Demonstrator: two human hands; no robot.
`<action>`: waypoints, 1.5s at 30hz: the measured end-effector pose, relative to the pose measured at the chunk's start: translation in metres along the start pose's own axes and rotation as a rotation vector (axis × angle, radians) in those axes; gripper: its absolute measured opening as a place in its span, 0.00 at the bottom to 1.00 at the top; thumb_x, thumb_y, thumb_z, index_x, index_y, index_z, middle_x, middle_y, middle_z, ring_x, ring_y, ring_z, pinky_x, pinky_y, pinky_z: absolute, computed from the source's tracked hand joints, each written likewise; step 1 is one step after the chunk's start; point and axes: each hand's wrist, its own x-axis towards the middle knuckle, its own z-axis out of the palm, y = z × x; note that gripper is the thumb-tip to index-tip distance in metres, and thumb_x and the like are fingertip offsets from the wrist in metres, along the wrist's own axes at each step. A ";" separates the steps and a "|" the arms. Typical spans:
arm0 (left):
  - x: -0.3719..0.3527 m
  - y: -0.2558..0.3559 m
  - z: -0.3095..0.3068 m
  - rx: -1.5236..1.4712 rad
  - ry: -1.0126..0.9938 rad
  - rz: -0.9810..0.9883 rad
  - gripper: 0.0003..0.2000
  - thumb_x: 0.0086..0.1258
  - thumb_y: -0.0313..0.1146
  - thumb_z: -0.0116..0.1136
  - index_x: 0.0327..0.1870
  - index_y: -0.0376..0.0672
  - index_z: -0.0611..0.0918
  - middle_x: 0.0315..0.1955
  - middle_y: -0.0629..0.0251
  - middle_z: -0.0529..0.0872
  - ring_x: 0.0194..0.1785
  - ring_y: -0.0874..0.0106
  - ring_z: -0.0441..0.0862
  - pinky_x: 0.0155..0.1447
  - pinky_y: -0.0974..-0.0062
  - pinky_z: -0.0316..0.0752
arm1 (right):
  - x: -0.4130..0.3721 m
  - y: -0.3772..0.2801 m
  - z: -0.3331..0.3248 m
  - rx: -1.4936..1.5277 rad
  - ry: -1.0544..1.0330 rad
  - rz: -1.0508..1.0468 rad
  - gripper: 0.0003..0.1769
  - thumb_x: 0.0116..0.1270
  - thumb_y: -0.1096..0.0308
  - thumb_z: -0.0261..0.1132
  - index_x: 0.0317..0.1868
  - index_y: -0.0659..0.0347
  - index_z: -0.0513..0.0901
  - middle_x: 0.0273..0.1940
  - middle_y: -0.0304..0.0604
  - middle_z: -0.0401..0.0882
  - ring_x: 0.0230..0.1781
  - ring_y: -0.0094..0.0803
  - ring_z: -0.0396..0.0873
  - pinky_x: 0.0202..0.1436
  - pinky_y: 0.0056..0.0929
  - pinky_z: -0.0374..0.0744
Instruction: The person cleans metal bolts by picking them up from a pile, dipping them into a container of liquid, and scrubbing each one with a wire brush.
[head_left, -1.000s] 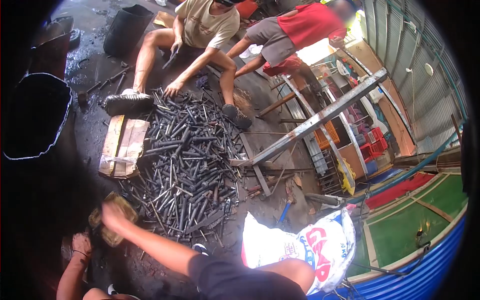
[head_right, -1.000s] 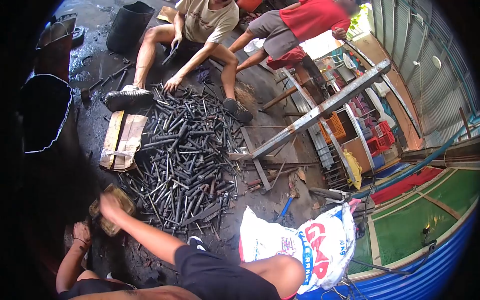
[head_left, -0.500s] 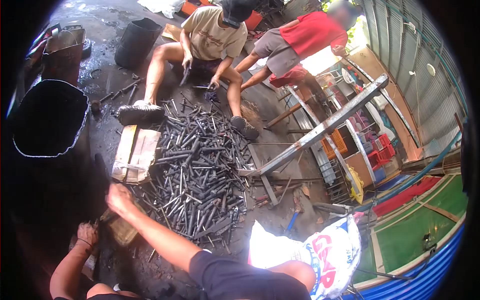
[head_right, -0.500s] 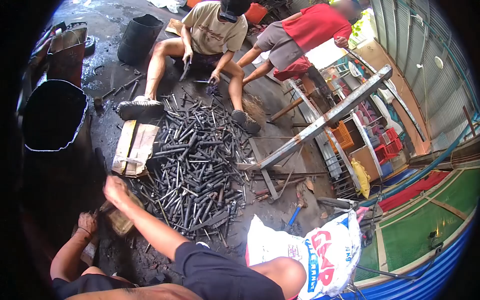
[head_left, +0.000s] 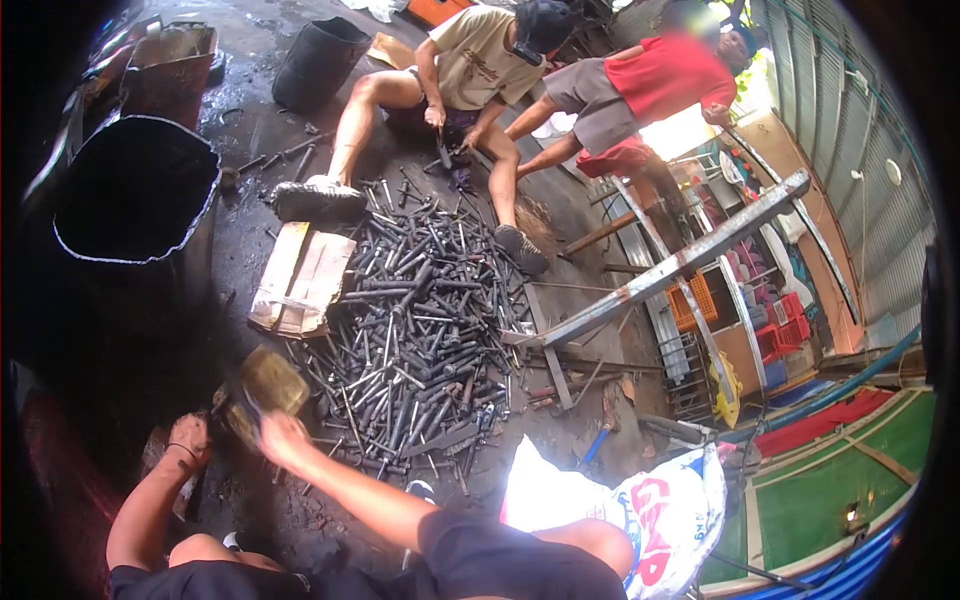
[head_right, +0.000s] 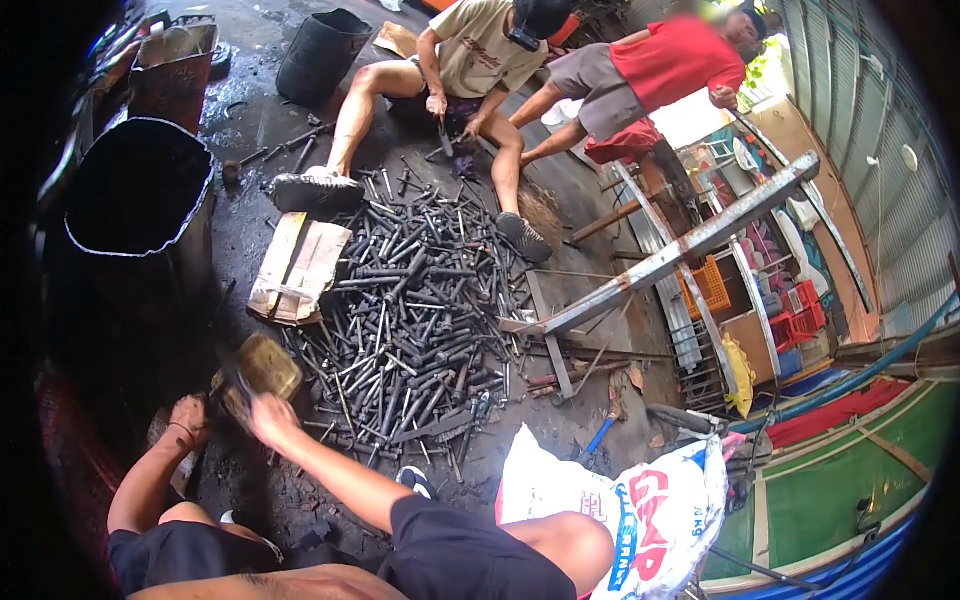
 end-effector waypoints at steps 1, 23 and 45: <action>0.010 -0.011 0.017 0.075 0.038 0.019 0.13 0.47 0.30 0.56 0.37 0.39 0.79 0.32 0.49 0.83 0.40 0.54 0.81 0.44 0.61 0.77 | 0.035 0.014 0.021 -0.064 0.161 -0.134 0.07 0.53 0.72 0.54 0.27 0.68 0.77 0.25 0.58 0.77 0.28 0.55 0.77 0.33 0.45 0.77; 0.007 0.025 -0.288 0.037 0.890 -0.230 0.16 0.61 0.45 0.54 0.32 0.38 0.77 0.29 0.48 0.80 0.39 0.50 0.77 0.43 0.56 0.71 | -0.143 0.116 -0.333 -0.240 -0.008 0.452 0.19 0.54 0.60 0.59 0.38 0.70 0.78 0.35 0.64 0.78 0.40 0.53 0.79 0.44 0.43 0.76; 0.120 0.166 -0.270 -0.067 0.600 0.204 0.26 0.56 0.30 0.59 0.58 0.42 0.69 0.59 0.46 0.66 0.63 0.52 0.64 0.65 0.66 0.63 | -0.140 0.243 -0.277 0.501 0.182 0.274 0.31 0.62 0.64 0.60 0.66 0.45 0.65 0.34 0.33 0.79 0.28 0.17 0.71 0.32 0.20 0.72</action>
